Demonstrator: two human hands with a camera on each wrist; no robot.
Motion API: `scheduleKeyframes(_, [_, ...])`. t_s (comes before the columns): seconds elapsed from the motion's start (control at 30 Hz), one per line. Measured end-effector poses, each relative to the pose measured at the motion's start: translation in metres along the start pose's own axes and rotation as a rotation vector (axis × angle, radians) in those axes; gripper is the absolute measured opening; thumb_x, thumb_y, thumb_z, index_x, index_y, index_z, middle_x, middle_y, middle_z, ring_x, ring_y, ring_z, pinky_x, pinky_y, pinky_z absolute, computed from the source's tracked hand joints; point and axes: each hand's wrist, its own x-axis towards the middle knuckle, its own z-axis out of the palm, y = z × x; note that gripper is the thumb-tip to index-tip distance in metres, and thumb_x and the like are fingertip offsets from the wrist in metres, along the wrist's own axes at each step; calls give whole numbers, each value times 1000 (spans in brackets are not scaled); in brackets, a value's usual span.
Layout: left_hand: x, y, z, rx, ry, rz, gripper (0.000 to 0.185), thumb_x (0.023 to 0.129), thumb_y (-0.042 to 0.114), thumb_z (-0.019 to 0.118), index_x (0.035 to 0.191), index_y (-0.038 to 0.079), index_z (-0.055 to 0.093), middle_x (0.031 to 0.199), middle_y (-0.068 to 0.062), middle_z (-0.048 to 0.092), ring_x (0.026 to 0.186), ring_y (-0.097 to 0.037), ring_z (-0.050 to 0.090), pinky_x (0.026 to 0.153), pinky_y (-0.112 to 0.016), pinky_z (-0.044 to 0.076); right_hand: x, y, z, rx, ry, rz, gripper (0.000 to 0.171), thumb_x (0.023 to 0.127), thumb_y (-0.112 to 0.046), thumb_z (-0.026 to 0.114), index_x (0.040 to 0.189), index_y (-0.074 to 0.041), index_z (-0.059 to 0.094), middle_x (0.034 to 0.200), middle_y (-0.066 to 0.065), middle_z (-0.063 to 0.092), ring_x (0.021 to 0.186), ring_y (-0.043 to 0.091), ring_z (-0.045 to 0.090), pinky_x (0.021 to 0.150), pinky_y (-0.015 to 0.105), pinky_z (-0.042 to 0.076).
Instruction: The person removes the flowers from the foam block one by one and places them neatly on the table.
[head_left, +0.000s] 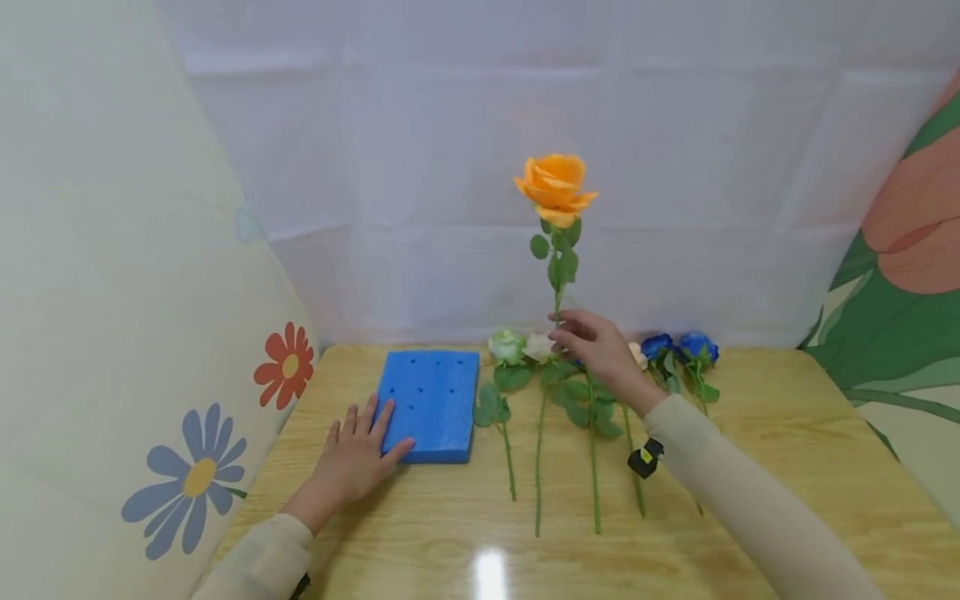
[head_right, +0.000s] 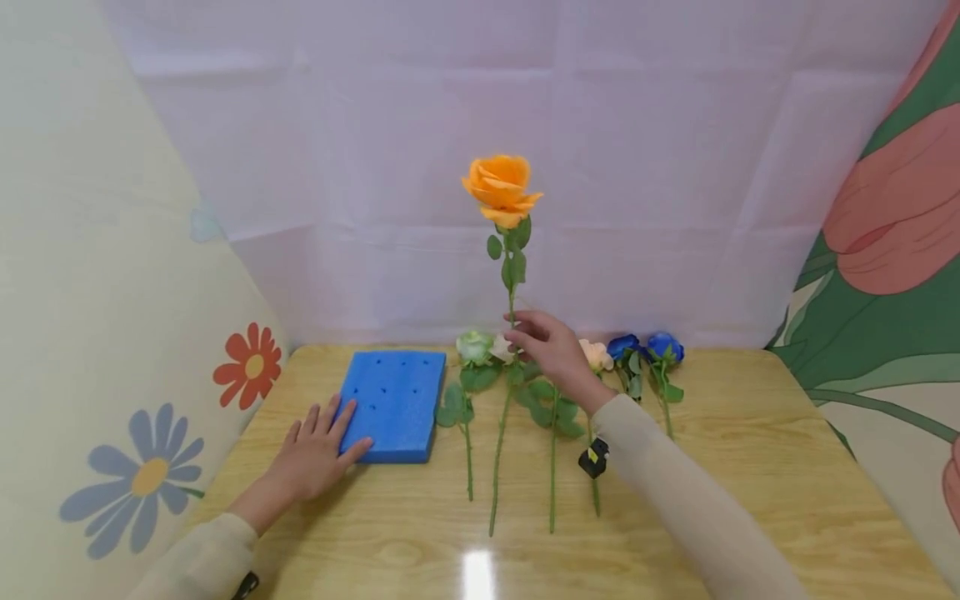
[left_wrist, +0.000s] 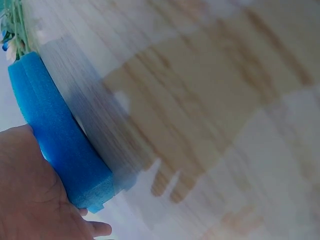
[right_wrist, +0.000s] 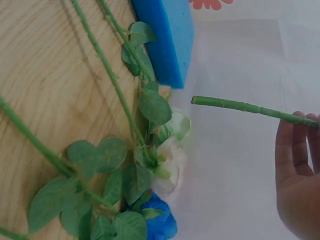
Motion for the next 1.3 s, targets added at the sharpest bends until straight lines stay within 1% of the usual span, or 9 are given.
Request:
scheduleKeyframes(0.2, [1,-1,1,8,5,4,94,98,74,33,161,6,22,166,-27,13,148,-59,10,114,-75,12,-14,8,-15,-15,32,25,44,99,-33,66,139,-15,60,118,17,68,108,40,65,95,51,54])
scheduleKeyframes(0.3, [1,-1,1,14,0,-2,94,98,75,32,161,6,21,166,-26,12,148,-59,10,114,-75,12,-22,10,-24,-23,38,24,44,100,-31,65,140,-13,59,117,17,67,109,41,64,95,49,55])
scheduleKeyframes(0.43, [2,-1,1,20,0,-5,95,97,76,29,162,6,21,166,-26,12,148,-58,10,114,-75,12,-31,12,-35,-54,61,26,45,100,-32,65,141,-12,59,115,15,68,104,34,68,91,46,57])
scheduleKeyframes(0.57, [2,0,0,15,-9,-9,97,96,77,30,162,6,21,166,-26,12,148,-59,9,114,-75,11,-39,14,-45,-96,85,48,48,99,-37,66,140,-14,60,113,10,70,98,23,70,85,36,59])
scheduleKeyframes(0.63, [2,0,0,8,-17,-16,96,96,76,32,162,7,21,167,-26,11,148,-58,8,114,-75,10,-43,16,-49,-105,91,57,49,99,-38,66,141,-14,59,113,11,70,98,24,70,84,35,59])
scheduleKeyframes(0.77, [2,1,0,6,-23,-18,95,97,74,35,162,6,21,167,-26,10,148,-58,8,114,-75,10,-49,17,-55,-102,114,70,47,99,-33,67,141,-12,60,115,15,70,103,30,69,88,43,59])
scheduleKeyframes(1.07, [2,2,-1,9,-20,-9,94,98,74,33,161,5,21,166,-28,12,147,-59,10,114,-75,11,-66,24,-68,-113,151,95,54,100,-30,66,145,-2,53,117,21,66,100,27,70,88,44,59])
scheduleKeyframes(1.17, [2,2,0,12,-19,-10,94,98,74,34,161,5,21,166,-27,12,147,-59,9,114,-75,11,-73,26,-73,-126,150,106,58,100,-35,66,145,-3,52,116,19,66,100,24,69,89,44,58])
scheduleKeyframes(1.3, [2,0,1,16,-8,-5,94,98,74,34,161,5,22,166,-28,12,147,-59,10,113,-76,12,-82,29,-80,-143,160,118,59,100,-37,65,145,-2,52,118,18,65,100,24,69,85,35,59])
